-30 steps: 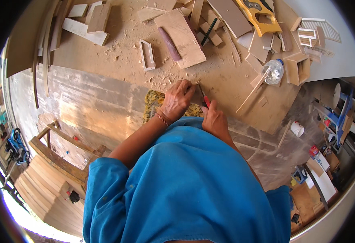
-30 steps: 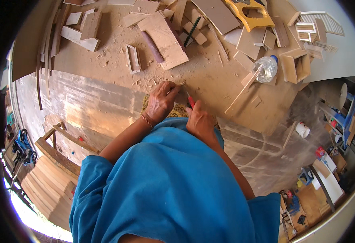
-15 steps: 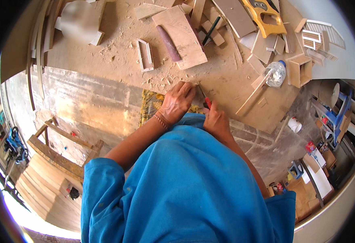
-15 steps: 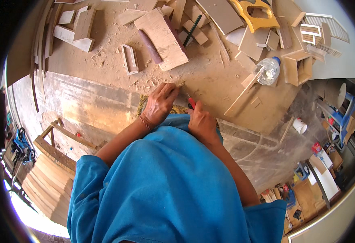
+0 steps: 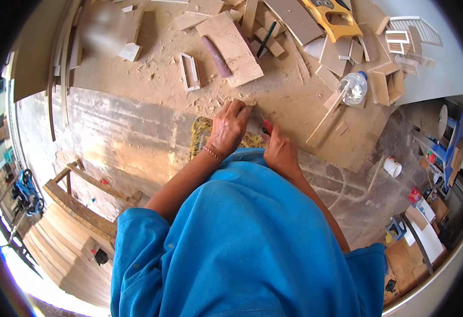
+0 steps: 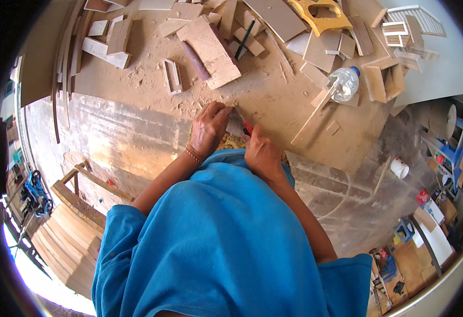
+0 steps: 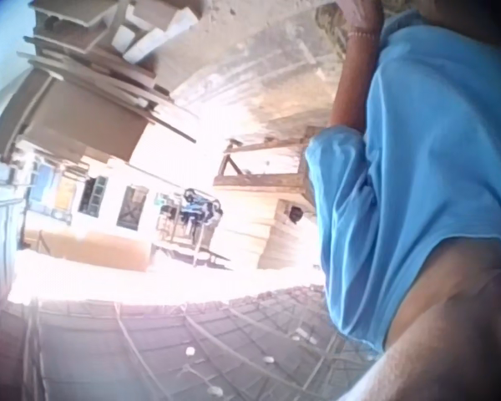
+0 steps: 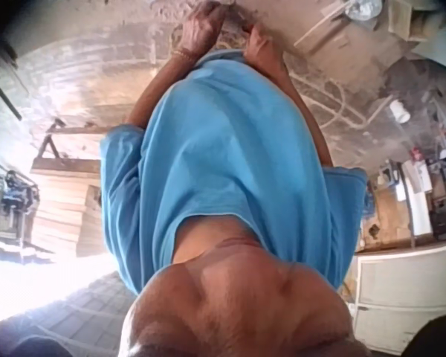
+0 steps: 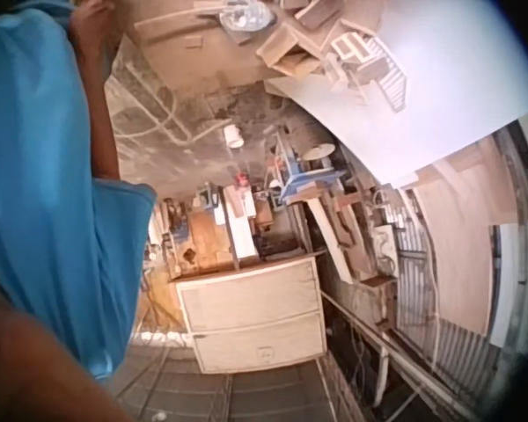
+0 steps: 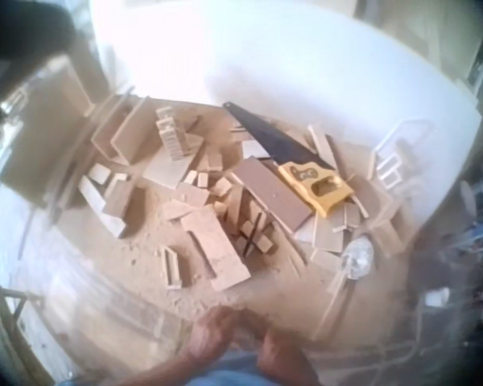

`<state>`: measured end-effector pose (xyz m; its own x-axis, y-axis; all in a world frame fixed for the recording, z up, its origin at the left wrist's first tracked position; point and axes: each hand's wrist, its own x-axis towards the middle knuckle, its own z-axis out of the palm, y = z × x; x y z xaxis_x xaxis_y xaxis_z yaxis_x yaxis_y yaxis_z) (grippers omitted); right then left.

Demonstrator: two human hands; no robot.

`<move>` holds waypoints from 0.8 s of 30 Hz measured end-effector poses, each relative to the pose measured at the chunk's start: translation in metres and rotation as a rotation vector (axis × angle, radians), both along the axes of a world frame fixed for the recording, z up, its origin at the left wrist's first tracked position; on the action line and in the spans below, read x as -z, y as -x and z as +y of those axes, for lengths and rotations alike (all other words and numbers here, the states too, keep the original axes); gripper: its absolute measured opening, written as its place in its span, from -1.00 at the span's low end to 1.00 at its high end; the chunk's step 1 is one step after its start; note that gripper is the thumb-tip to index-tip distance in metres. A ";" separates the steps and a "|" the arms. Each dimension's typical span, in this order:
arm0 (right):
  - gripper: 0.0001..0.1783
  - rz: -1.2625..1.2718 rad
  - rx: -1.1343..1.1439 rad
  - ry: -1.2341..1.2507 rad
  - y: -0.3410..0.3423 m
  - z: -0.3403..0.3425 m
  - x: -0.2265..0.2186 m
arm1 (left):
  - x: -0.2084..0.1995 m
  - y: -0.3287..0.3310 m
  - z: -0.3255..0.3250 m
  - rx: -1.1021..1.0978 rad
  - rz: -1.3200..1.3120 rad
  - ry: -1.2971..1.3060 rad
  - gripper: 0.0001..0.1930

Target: The person constructs a small wooden structure by applying glue to wooden pieces and assembling them on a workbench.

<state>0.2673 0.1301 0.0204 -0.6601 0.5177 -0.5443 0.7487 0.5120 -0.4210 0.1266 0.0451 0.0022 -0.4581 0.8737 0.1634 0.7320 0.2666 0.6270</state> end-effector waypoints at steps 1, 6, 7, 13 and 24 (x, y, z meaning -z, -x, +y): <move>-0.70 0.008 0.007 0.017 0.001 0.001 -0.003 | 0.000 0.000 0.000 -0.006 -0.001 0.000 -0.74; -0.70 0.023 0.002 0.052 0.003 0.003 -0.009 | -0.003 -0.002 0.000 0.012 -0.003 0.030 -0.75; -0.72 -0.015 0.006 0.084 0.004 0.005 -0.012 | -0.002 -0.002 -0.001 0.003 -0.008 0.029 -0.75; -0.70 -0.046 -0.002 0.067 0.001 0.009 -0.009 | 0.002 -0.002 -0.002 0.096 0.039 0.034 -0.74; -0.76 0.101 0.026 0.040 -0.005 0.001 0.006 | 0.002 -0.008 -0.001 0.037 0.138 0.069 -0.82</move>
<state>0.2727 0.1313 0.0140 -0.6989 0.5148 -0.4965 0.7146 0.4742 -0.5143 0.1345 0.0442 -0.0002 -0.4030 0.9009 0.1611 0.8199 0.2772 0.5009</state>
